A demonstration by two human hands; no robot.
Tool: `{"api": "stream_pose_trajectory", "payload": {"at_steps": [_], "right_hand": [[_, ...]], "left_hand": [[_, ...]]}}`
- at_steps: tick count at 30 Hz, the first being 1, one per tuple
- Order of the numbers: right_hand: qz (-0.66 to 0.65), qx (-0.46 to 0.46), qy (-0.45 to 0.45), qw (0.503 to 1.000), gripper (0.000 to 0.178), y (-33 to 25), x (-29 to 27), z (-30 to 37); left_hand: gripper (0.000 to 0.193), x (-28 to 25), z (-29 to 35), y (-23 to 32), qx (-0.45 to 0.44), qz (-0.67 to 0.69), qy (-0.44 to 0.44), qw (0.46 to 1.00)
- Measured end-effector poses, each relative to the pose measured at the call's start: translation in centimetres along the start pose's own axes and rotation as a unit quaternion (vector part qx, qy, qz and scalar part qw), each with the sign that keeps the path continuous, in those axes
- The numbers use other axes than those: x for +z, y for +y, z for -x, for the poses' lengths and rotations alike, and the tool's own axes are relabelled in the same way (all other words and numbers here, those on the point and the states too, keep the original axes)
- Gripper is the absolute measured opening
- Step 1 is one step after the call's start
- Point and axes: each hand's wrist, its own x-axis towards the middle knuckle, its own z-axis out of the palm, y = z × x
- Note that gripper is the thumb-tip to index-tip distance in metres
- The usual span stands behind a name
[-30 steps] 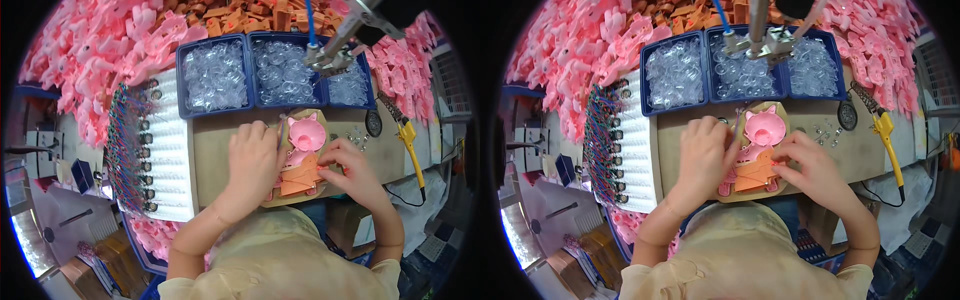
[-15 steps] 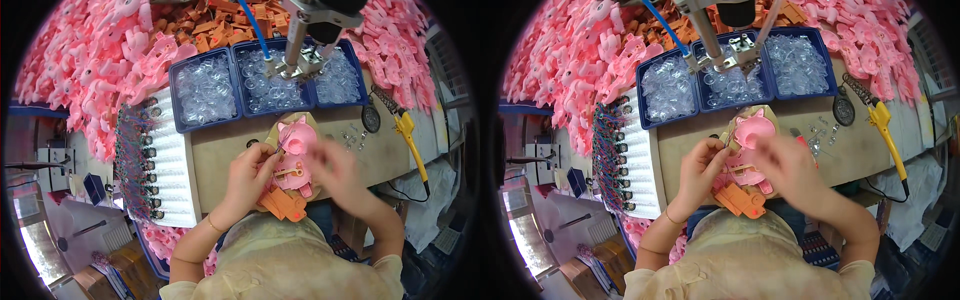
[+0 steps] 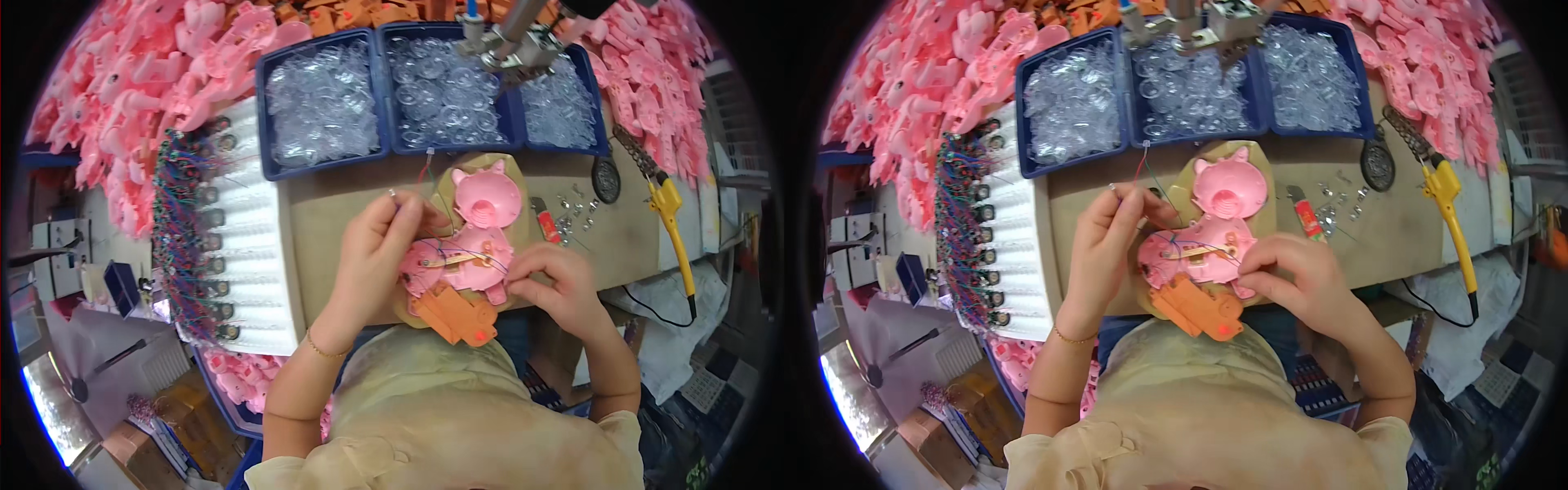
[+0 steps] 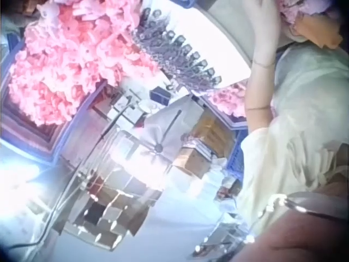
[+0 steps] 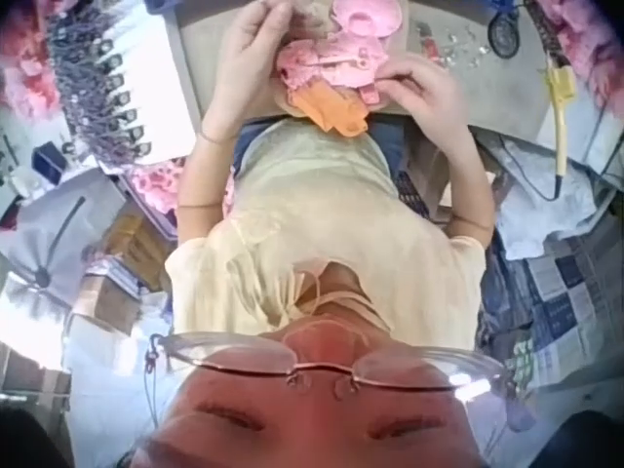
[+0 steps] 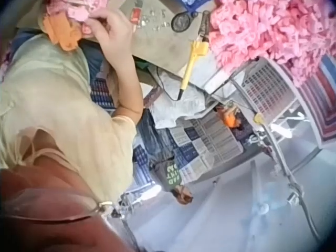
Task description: Assembling plastic toy ponies on a production line using hand tools and power tools.
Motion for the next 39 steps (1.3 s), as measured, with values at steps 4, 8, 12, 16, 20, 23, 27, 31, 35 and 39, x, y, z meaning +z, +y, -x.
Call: {"api": "stream_pose_trajectory", "payload": {"at_steps": [4, 8, 12, 16, 20, 23, 27, 31, 35, 39], "right_hand": [[-0.288, 0.148, 0.03, 0.946, 0.009, -0.7, -0.3, 0.3], [-0.332, 0.206, 0.074, 0.918, 0.01, -1.9, 0.3, 0.5], [-0.15, 0.159, 0.089, 0.972, 0.009, -1.5, 1.7, -0.2], [0.263, -0.097, 0.056, 0.958, 0.009, 0.1, 3.7, -3.0], [0.328, -0.131, 0.055, 0.934, 0.01, 0.7, 5.1, -3.4], [0.359, -0.161, 0.063, 0.917, 0.012, 0.9, 5.5, -2.9], [0.407, -0.158, 0.022, 0.9, 0.016, -0.2, 5.1, -3.0], [0.411, -0.088, -0.089, 0.903, 0.016, -1.1, 4.0, -4.3], [0.322, -0.088, -0.034, 0.942, 0.014, -0.1, 3.2, -3.6], [0.308, -0.094, -0.028, 0.946, 0.012, 0.3, 3.9, -3.7]], "left_hand": [[0.032, 1.1, -0.5, 1.4, 0.214, -0.447, -0.127, 0.859], [0.034, 1.0, -0.4, 0.7, 0.223, -0.456, -0.069, 0.859], [0.029, -0.1, -0.3, 1.1, 0.188, -0.441, -0.064, 0.875], [0.015, 0.0, -0.3, 0.0, 0.21, -0.434, -0.004, 0.876], [0.013, 1.1, -0.4, -1.5, 0.301, -0.501, 0.073, 0.808], [0.013, 1.3, -0.4, -2.0, 0.306, -0.476, 0.081, 0.82], [0.012, 1.3, -0.6, -2.2, 0.295, -0.433, 0.087, 0.847], [0.012, 1.2, -0.6, -2.1, 0.275, -0.446, 0.085, 0.847], [0.011, 1.2, -0.5, -2.3, 0.277, -0.453, 0.089, 0.843], [0.012, 1.1, -0.5, -2.2, 0.276, -0.451, 0.087, 0.844]]}}
